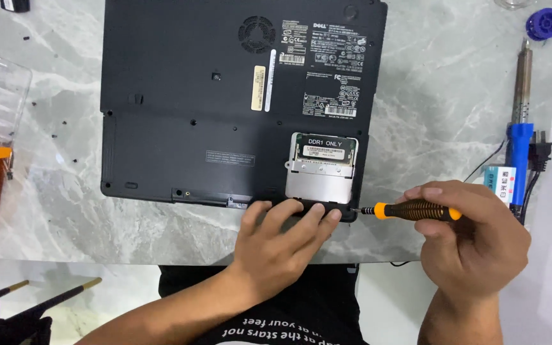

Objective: Unscrewing the back panel of a laptop using a precision screwdriver.

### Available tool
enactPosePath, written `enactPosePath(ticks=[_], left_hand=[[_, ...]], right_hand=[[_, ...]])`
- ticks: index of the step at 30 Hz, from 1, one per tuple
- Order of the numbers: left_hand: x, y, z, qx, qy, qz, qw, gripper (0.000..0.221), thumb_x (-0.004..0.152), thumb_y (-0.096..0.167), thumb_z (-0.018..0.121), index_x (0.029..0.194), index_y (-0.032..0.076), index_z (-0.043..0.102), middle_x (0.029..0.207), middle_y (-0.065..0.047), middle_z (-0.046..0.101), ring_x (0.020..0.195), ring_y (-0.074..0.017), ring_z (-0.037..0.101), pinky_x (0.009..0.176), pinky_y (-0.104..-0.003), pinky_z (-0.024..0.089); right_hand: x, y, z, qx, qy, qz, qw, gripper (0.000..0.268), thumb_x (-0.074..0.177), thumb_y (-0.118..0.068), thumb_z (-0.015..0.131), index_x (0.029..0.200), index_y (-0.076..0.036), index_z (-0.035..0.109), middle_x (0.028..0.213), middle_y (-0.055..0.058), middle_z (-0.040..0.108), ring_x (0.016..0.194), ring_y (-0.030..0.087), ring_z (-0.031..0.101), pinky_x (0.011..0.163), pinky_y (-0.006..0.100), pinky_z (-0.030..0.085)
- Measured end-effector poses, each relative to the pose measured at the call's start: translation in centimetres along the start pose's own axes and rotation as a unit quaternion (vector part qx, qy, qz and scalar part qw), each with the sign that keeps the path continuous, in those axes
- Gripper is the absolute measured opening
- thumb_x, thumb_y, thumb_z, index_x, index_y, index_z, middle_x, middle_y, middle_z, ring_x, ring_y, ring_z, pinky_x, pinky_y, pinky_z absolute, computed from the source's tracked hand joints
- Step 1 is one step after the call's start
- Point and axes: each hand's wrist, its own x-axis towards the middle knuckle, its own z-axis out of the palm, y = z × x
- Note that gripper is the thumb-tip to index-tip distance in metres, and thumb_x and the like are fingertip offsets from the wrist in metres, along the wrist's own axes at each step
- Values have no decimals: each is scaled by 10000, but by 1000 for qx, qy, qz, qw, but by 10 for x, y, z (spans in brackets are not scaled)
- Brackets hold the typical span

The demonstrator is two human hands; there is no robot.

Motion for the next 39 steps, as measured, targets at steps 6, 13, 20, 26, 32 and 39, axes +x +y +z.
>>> enactPosePath(ticks=[6,13,20,26,32,39], left_hand=[[-5,-3,1,0,-15,21,1000,214,941,156,635,1139,215,690,1065,61,608,912,-166,590,809,-354,435],[-6,-5,-2,-12,-26,22,999,227,949,169,651,1173,199,670,1088,55,595,931,-176,570,825,-358,470],[-5,-5,-4,-10,-37,30,999,250,954,154,629,1199,196,659,1107,33,582,944,-190,561,816,-361,489],[-1,-4,-6,9,-50,33,998,259,960,151,540,1178,223,661,1101,14,524,948,-185,547,834,-333,490],[4,-7,-8,-11,-48,33,998,276,942,102,524,1149,219,663,1072,0,513,918,-189,526,790,-334,491],[8,-8,-9,-3,-40,31,999,277,937,100,499,1124,233,655,1016,12,514,883,-181,529,773,-325,470]], right_hand=[[4,0,3,12,-5,-11,1000,296,898,-197,549,990,83,526,884,221,608,782,331,699,714,354,599],[4,-1,3,-15,-12,-8,1000,247,915,-131,564,987,103,530,898,228,602,793,343,703,701,345,585],[5,-4,0,-26,-45,-33,998,277,870,-145,599,995,98,555,879,233,633,817,331,704,724,342,576],[21,-21,2,-93,-97,-136,981,284,864,-233,588,968,31,592,874,161,688,757,270,688,635,276,536],[27,-29,3,-90,-114,-168,975,273,864,-223,590,974,27,595,882,179,665,745,269,671,643,295,555],[29,-32,5,-76,-126,-183,972,268,854,-206,599,972,34,590,872,179,657,722,266,665,637,298,571]])
